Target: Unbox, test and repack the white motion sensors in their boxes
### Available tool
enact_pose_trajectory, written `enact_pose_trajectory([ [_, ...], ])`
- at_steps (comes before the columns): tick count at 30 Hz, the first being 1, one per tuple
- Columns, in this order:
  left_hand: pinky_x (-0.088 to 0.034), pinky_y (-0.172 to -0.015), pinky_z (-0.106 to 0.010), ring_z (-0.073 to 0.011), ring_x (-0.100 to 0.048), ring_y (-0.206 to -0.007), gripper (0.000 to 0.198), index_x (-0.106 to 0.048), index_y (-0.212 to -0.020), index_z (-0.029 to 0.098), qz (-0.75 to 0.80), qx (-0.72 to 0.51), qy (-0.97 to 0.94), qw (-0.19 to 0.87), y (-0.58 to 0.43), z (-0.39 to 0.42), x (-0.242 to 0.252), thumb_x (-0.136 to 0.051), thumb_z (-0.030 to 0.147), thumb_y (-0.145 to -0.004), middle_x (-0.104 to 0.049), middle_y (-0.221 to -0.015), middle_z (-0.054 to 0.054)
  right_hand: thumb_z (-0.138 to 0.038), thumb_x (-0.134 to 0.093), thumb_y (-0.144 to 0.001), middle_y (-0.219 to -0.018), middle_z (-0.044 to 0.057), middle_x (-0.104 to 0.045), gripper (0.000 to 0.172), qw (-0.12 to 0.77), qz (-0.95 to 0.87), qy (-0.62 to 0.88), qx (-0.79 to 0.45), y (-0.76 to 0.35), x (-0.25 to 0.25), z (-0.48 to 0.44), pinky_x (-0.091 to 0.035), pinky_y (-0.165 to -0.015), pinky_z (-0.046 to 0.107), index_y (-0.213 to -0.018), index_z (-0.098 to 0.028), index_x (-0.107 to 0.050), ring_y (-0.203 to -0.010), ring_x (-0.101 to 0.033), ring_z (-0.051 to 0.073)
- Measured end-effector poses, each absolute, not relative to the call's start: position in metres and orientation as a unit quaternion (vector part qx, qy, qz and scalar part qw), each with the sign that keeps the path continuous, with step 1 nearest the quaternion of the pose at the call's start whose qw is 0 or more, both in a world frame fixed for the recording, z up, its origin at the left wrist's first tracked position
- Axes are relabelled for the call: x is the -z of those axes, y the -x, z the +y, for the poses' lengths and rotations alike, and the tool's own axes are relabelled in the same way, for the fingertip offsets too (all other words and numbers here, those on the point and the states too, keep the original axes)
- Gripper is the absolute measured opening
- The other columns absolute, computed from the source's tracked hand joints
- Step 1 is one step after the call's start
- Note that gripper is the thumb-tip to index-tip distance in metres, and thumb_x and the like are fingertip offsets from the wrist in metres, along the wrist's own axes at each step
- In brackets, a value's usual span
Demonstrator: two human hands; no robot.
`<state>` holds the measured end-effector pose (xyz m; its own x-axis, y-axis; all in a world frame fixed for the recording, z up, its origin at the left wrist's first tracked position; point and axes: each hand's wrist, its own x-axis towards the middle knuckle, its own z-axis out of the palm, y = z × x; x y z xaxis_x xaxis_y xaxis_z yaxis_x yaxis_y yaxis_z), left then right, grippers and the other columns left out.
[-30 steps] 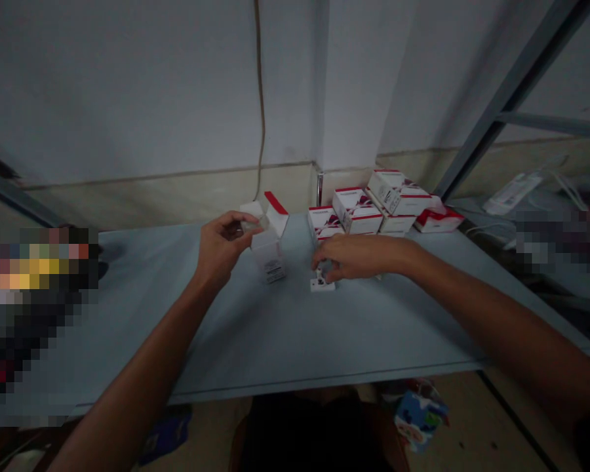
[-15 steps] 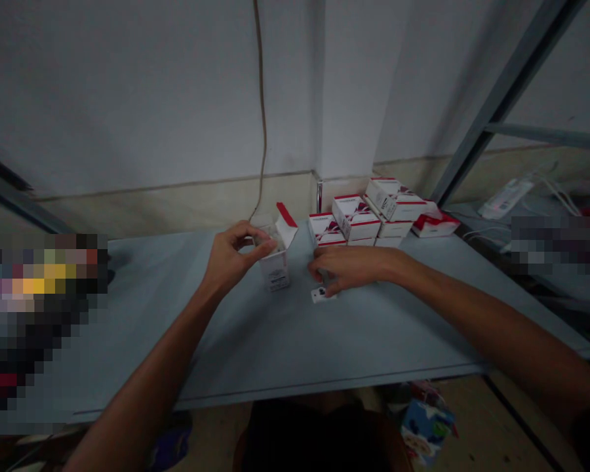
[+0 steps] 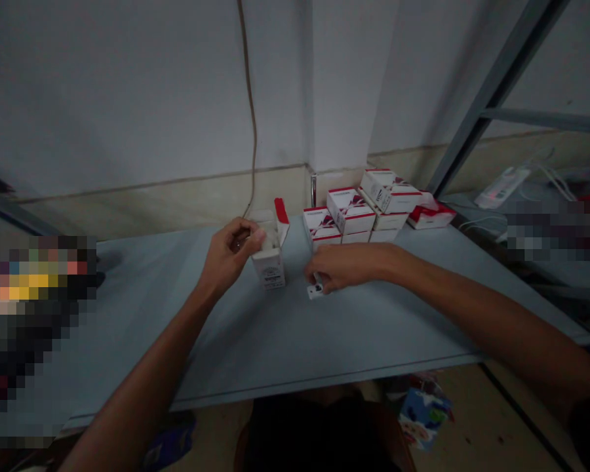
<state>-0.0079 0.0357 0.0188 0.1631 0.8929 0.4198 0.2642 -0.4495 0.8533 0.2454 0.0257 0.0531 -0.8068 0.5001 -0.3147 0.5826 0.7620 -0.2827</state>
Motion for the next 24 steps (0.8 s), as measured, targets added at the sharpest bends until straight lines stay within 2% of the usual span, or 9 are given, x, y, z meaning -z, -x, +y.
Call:
enact_pose_trajectory([
  [3,-0.048,-0.065,-0.026,-0.0145,-0.058,-0.073,0.046,-0.057,-0.098,0.023,0.378,-0.453,-0.742,0.318,0.006,0.032,-0.016,-0.081,0.058,-0.081,-0.062,-0.088,0.0,-0.011,-0.069,-0.086,-0.091,0.01,-0.075,0.018,0.116,0.937,-0.293,0.149,-0.239,-0.048,0.021,-0.041,-0.069,0.027,-0.101,-0.011,-0.078,-0.08,-0.063,0.018],
  [6,-0.051,-0.072,-0.028,-0.0159,-0.06,-0.081,0.054,-0.052,-0.107,0.024,0.377,-0.427,-0.778,0.265,0.001,0.03,-0.01,-0.089,0.048,-0.075,-0.062,-0.096,0.0,-0.015,-0.07,-0.089,-0.089,0.011,-0.076,0.013,0.113,0.928,-0.321,0.152,-0.248,-0.063,0.018,-0.043,-0.068,0.027,-0.099,-0.009,-0.077,-0.079,-0.065,0.018],
  [9,-0.053,-0.082,-0.032,-0.0184,-0.063,-0.09,0.052,-0.053,-0.107,0.023,0.368,-0.438,-0.8,0.18,-0.004,0.026,-0.006,-0.089,0.044,-0.076,-0.064,-0.101,-0.002,-0.026,-0.072,-0.094,-0.082,0.004,-0.077,0.017,0.075,0.904,-0.31,0.284,-0.264,-0.095,0.011,-0.047,-0.068,0.025,-0.105,-0.013,-0.076,-0.072,-0.069,0.014],
  [11,-0.054,-0.088,-0.035,-0.021,-0.065,-0.097,0.053,-0.055,-0.112,0.023,0.349,-0.44,-0.817,0.129,-0.008,0.023,-0.004,-0.088,0.045,-0.077,-0.066,-0.107,-0.005,-0.035,-0.071,-0.096,-0.081,0.001,-0.077,0.022,-0.01,0.895,-0.286,0.342,-0.274,-0.114,0.005,-0.048,-0.067,0.024,-0.107,-0.017,-0.076,-0.07,-0.069,0.013],
  [14,-0.056,-0.094,-0.039,-0.0249,-0.068,-0.109,0.066,-0.054,-0.129,0.023,0.326,-0.436,-0.835,0.076,-0.015,0.016,-0.002,-0.087,0.048,-0.078,-0.067,-0.121,-0.009,-0.043,-0.073,-0.094,-0.077,-0.002,-0.074,0.027,-0.17,0.906,-0.273,0.276,-0.278,-0.129,-0.001,-0.044,-0.067,0.025,-0.105,-0.019,-0.078,-0.067,-0.065,0.012],
  [16,-0.056,-0.098,-0.041,-0.0272,-0.068,-0.116,0.075,-0.05,-0.138,0.024,0.319,-0.437,-0.839,0.055,-0.02,0.011,-0.001,-0.087,0.052,-0.079,-0.067,-0.13,-0.011,-0.044,-0.072,-0.095,-0.077,-0.002,-0.071,0.028,-0.222,0.911,-0.284,0.202,-0.274,-0.127,-0.002,-0.042,-0.069,0.026,-0.104,-0.018,-0.079,-0.068,-0.062,0.012],
  [20,-0.057,-0.104,-0.044,-0.03,-0.067,-0.124,0.084,-0.045,-0.147,0.026,0.337,-0.441,-0.831,0.032,-0.027,0.005,0.0,-0.087,0.055,-0.08,-0.065,-0.139,-0.013,-0.039,-0.07,-0.096,-0.086,0.003,-0.071,0.025,-0.209,0.919,-0.322,0.088,-0.264,-0.11,0.004,-0.037,-0.076,0.029,-0.104,-0.016,-0.077,-0.076,-0.059,0.015],
  [24,-0.058,-0.104,-0.044,-0.0292,-0.068,-0.123,0.089,-0.044,-0.149,0.026,0.351,-0.445,-0.823,0.034,-0.026,0.006,0.002,-0.09,0.051,-0.077,-0.064,-0.14,-0.012,-0.033,-0.069,-0.098,-0.094,0.007,-0.07,0.021,-0.22,0.904,-0.364,0.037,-0.253,-0.093,0.008,-0.036,-0.081,0.032,-0.105,-0.015,-0.075,-0.086,-0.058,0.02],
])
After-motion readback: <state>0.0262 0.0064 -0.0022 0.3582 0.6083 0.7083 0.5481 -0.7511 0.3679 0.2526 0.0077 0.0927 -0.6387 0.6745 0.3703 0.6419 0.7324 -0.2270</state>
